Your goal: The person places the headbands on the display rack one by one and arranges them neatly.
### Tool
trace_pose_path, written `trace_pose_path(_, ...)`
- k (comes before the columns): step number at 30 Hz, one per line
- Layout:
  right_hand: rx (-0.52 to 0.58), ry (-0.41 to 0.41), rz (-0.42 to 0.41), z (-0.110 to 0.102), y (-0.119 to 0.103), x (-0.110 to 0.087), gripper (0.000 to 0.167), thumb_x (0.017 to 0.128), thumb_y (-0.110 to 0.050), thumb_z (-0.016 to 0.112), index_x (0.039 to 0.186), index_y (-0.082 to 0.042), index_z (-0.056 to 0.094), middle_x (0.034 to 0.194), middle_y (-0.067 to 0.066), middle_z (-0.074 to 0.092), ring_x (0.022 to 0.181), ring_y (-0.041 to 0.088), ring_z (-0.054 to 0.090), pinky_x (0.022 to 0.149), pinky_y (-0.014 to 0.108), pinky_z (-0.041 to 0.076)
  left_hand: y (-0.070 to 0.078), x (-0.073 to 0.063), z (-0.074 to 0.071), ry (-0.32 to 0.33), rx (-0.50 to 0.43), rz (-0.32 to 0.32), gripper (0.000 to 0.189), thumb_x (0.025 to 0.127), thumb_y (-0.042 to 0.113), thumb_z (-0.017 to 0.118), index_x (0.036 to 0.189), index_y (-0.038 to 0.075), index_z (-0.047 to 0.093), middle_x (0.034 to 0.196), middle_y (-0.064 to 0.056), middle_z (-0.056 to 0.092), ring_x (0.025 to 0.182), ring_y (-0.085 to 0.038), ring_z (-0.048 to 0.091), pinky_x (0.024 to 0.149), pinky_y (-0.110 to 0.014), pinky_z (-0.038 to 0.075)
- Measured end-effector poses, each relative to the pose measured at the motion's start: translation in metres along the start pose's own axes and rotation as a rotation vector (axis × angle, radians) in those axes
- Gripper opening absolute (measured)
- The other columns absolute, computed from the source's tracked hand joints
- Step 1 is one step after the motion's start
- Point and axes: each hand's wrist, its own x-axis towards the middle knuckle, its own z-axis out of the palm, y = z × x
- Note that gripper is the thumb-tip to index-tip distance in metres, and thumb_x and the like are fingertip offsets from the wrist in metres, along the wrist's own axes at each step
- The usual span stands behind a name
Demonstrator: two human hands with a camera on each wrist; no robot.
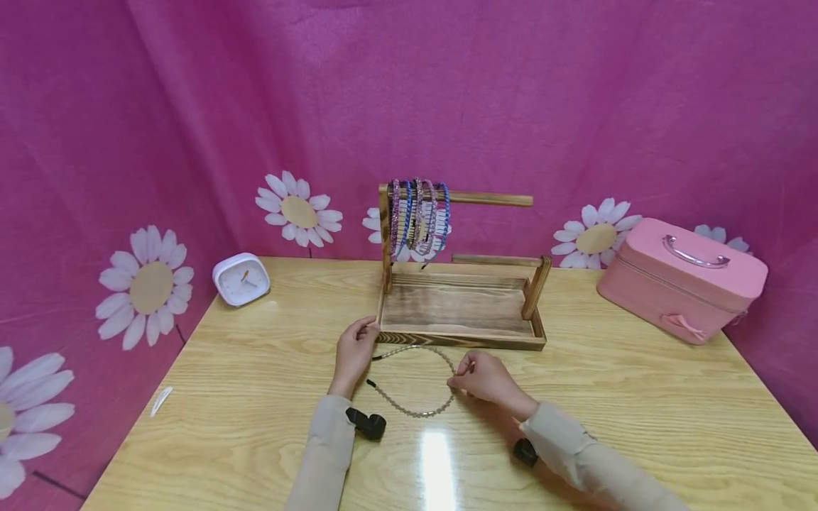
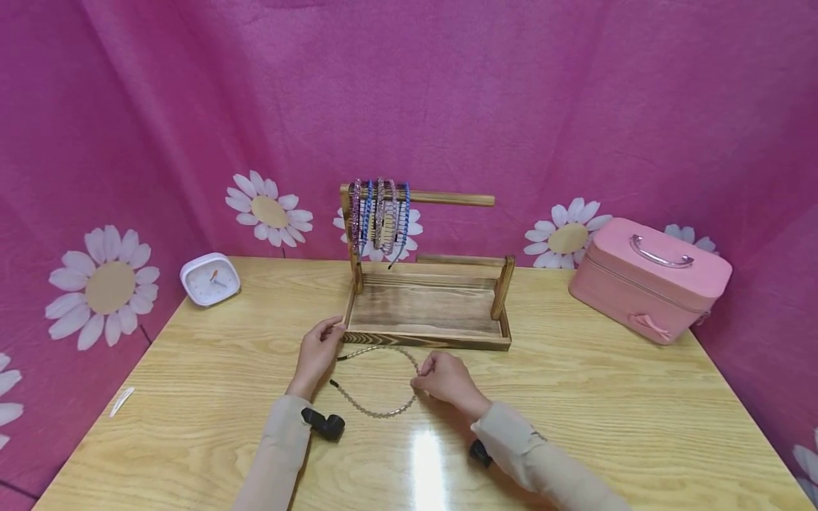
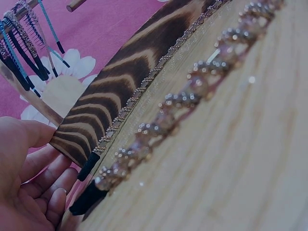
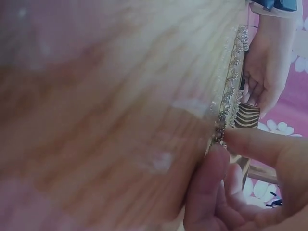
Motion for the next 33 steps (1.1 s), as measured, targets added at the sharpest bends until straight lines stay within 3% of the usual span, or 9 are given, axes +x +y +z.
trace_pose_path(6, -0.076, 0.046, -0.011, 0.002, -0.002, 0.001, 0.022, 0.074, -0.008, 0.076, 0.073, -0.010, 0.054, 0.056, -0.001, 0.058, 0.048, 0.009, 0.051, 0.049, 0.023, 0.039, -0.002, 0.000, 0.001, 0.000, 0.006, 0.000, 0.031, 0.096, 0.017, 0.058, 0.122, 0.002, 0.066, 0.105, -0.015, 0.067, 0.091, -0.016, 0.057, 0.081, -0.026, 0.044)
trace_pose_path(10, -0.047, 0.052, 0.025, 0.001, -0.002, 0.000, 0.019, 0.072, -0.007, 0.075, 0.077, -0.008, 0.057, 0.059, 0.000, 0.060, 0.051, 0.010, 0.054, 0.049, 0.023, 0.042, -0.002, -0.001, 0.001, 0.001, 0.001, 0.003, 0.031, 0.096, 0.016, 0.058, 0.122, 0.001, 0.066, 0.104, -0.015, 0.066, 0.089, -0.014, 0.056, 0.080, -0.026, 0.044)
trace_pose_path(13, 0.071, 0.018, 0.054, -0.002, 0.001, -0.002, 0.015, 0.075, -0.005, 0.071, 0.087, -0.002, 0.063, 0.067, 0.005, 0.066, 0.055, 0.011, 0.061, 0.053, 0.025, 0.051, -0.001, -0.001, 0.001, 0.007, 0.003, 0.011, 0.031, 0.095, 0.015, 0.059, 0.121, 0.000, 0.066, 0.103, -0.016, 0.066, 0.086, -0.011, 0.054, 0.080, -0.026, 0.044)
trace_pose_path(17, 0.262, -0.090, 0.083, -0.012, 0.006, -0.003, 0.026, 0.085, -0.003, 0.064, 0.107, 0.012, 0.065, 0.083, 0.013, 0.072, 0.065, 0.013, 0.067, 0.064, 0.029, 0.058, 0.000, 0.000, 0.001, 0.013, 0.010, 0.009, 0.030, 0.095, 0.016, 0.059, 0.120, 0.001, 0.067, 0.103, -0.015, 0.066, 0.085, -0.011, 0.054, 0.080, -0.026, 0.044)
trace_pose_path(26, 0.673, -0.375, 0.062, -0.047, 0.026, -0.010, 0.046, 0.096, -0.004, 0.052, 0.131, 0.024, 0.042, 0.083, -0.004, 0.071, 0.072, 0.002, 0.067, 0.069, 0.017, 0.056, 0.000, 0.000, 0.002, 0.011, 0.009, 0.002, 0.030, 0.095, 0.015, 0.059, 0.120, 0.001, 0.067, 0.102, -0.014, 0.066, 0.087, -0.013, 0.055, 0.080, -0.025, 0.044)
trace_pose_path(33, 0.752, -0.396, 0.028, -0.070, 0.029, -0.021, 0.052, 0.098, -0.006, 0.051, 0.139, 0.020, 0.035, 0.099, -0.003, 0.069, 0.087, 0.004, 0.068, 0.078, 0.018, 0.055, 0.000, 0.000, 0.001, 0.005, 0.021, 0.006, 0.030, 0.096, 0.016, 0.059, 0.121, 0.001, 0.066, 0.104, -0.016, 0.066, 0.090, -0.017, 0.057, 0.080, -0.026, 0.044)
